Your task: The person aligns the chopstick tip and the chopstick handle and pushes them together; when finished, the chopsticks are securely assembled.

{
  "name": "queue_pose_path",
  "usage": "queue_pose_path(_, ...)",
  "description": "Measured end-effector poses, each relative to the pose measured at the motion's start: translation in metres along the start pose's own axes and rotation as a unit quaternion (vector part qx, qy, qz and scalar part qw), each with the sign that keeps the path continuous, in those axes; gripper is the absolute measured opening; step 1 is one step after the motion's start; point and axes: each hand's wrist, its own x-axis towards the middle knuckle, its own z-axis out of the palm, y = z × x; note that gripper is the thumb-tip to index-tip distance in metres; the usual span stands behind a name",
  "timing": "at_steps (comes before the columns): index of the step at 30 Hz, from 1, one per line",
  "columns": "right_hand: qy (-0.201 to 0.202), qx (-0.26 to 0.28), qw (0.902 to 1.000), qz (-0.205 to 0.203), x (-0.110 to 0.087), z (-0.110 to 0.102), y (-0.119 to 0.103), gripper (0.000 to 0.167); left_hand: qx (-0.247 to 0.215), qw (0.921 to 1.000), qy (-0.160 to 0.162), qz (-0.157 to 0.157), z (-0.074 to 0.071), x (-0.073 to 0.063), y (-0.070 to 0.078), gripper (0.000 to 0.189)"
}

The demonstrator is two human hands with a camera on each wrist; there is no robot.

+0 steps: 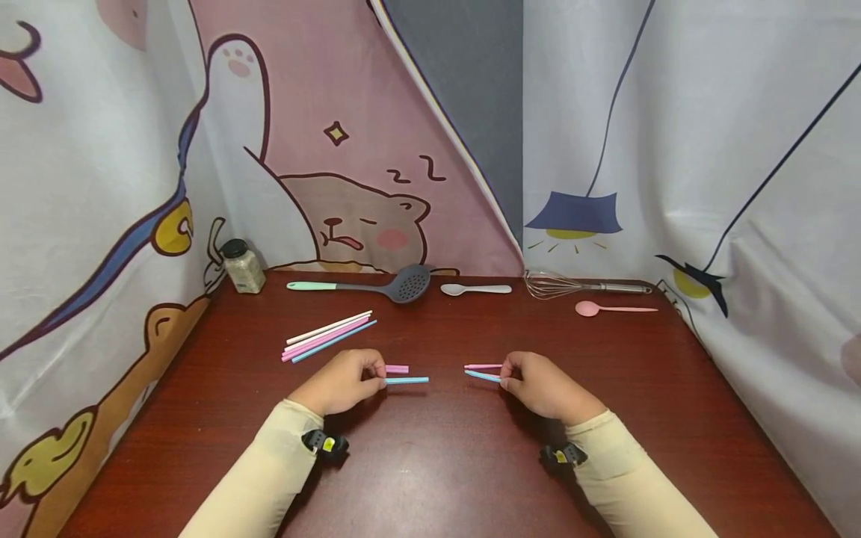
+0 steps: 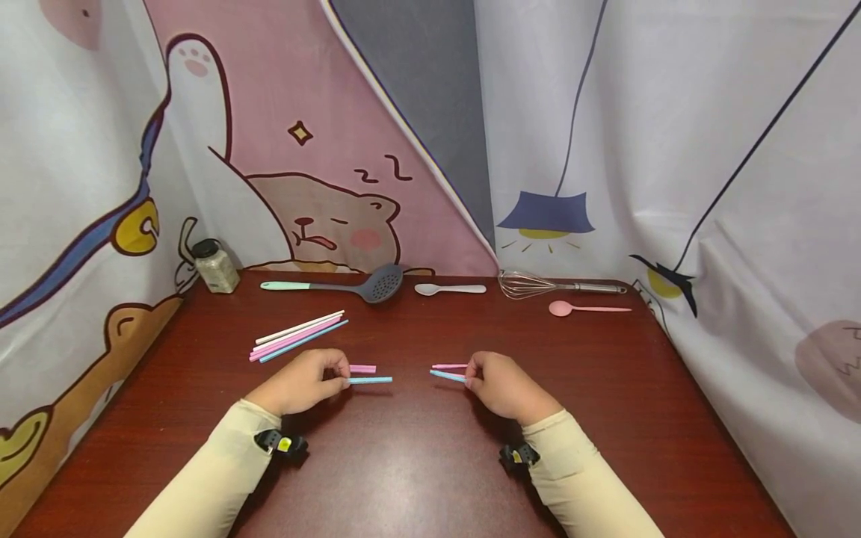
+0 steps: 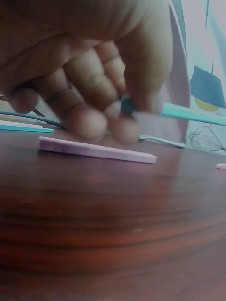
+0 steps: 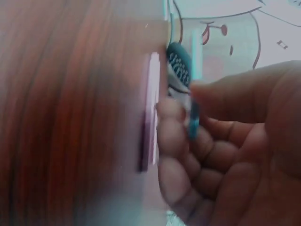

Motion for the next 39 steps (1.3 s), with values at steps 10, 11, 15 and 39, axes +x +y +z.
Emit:
queue_pose_path(10,0.059,0.167,0.9821,-0.065,0.000,-0.002,-0.017,0.008,-0.113,0.9909,0.067,0.026,0.002,0.000,0.013,0.010)
queue_pose_path(11,0.063,0.171,0.9808,-0.068,0.000,-0.002,-0.019,0.009,-0.119,0.9897,0.075,0.029,0.003,0.000,0.014,0.010)
queue_pose_path(15,0.072,0.181,0.9776,-0.080,-0.002,-0.002,-0.026,0.008,-0.145,0.9845,0.092,0.035,0.004,0.000,0.017,0.010)
queue_pose_path(39,0.114,0.184,0.9716,-0.096,-0.007,0.002,-0.033,0.011,-0.181,0.9756,0.116,0.044,0.007,0.001,0.029,0.011)
